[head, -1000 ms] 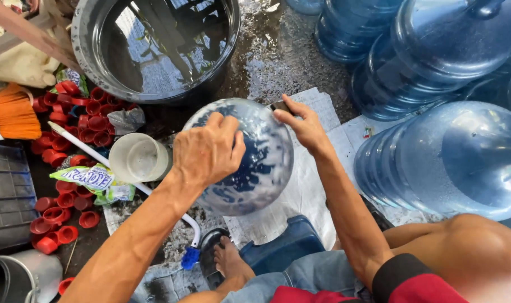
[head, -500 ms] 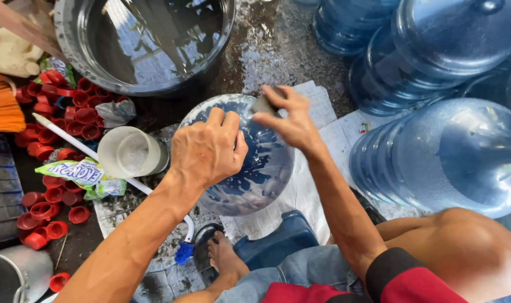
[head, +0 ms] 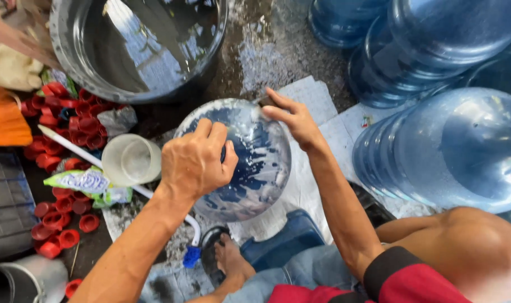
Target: Scrubbing the exterior of a large plastic water jug with a scrubber and soapy water to remove dirt and grime.
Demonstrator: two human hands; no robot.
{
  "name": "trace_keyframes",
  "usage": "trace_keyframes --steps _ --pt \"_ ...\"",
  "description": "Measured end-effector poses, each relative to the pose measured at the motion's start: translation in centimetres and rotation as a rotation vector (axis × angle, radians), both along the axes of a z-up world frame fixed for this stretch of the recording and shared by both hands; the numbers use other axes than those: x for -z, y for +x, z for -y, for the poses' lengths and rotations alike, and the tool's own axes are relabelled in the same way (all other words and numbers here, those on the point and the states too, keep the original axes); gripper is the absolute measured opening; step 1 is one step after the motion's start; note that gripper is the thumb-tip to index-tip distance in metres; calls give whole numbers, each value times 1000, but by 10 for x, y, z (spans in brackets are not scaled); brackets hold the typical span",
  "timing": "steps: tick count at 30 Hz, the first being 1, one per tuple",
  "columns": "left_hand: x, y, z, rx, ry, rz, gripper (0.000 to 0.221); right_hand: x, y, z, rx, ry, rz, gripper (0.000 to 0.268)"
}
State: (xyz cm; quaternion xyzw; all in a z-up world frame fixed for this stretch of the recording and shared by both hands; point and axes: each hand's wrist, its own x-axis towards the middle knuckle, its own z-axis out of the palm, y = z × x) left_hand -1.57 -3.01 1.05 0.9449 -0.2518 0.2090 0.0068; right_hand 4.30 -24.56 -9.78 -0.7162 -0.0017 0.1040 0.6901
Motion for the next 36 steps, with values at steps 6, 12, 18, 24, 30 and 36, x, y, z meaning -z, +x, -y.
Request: trace_keyframes --steps 6,12,18,24,30,36 --pt "-4 1 3 1 9 -14 17 2 -17 4 178 227 -148 52" --pt "-6 1 1 -1 17 -25 19 64 -18 7 279 342 -326 60" --pt "-2 1 -16 -10 34 -7 17 20 -32 2 256 392 -225 51" --pt "-2 4 7 -13 3 75 18 51 -36 7 313 331 -306 49" --pt "2 5 -3 87 8 90 19 -15 -32 10 0 -51 146 60" --pt "0 14 -11 278 -34 87 25 22 -8 14 31 -84 69 54"
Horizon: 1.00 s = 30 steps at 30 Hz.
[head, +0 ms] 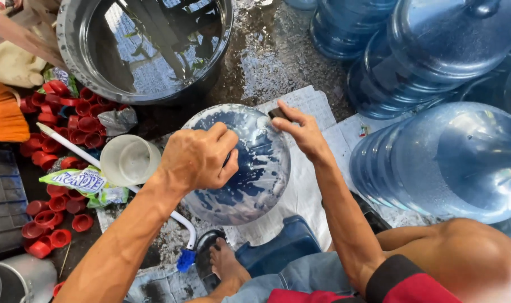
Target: Scrubbing the exterior of a large plastic water jug with a scrubber and soapy water to remove dirt and grime.
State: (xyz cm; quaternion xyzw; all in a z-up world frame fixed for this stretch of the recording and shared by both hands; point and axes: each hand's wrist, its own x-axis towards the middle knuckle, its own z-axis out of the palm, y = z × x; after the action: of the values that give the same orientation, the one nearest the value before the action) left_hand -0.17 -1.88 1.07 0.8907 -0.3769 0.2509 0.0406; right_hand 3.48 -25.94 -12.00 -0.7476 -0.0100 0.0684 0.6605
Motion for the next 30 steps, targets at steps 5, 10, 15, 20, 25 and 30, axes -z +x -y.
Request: trace_keyframes --steps 5,10,15,20,25,30 --pt "5 -3 -15 54 25 -61 27 -50 -11 -29 -102 -176 210 65" --pt "6 -5 -12 51 -19 -54 25 -9 9 -19 19 -72 -148 59" --pt "7 2 -9 1 -4 -30 26 -73 -3 -51 -190 -304 205 73" --pt "2 3 1 -24 -29 -10 22 -31 54 -41 -137 -474 78 69" --pt "5 -1 3 -44 -36 -32 22 -61 25 -44 -264 -501 322 66" --pt "7 -1 3 -65 -80 -79 21 -28 53 -32 -155 -267 -120 62"
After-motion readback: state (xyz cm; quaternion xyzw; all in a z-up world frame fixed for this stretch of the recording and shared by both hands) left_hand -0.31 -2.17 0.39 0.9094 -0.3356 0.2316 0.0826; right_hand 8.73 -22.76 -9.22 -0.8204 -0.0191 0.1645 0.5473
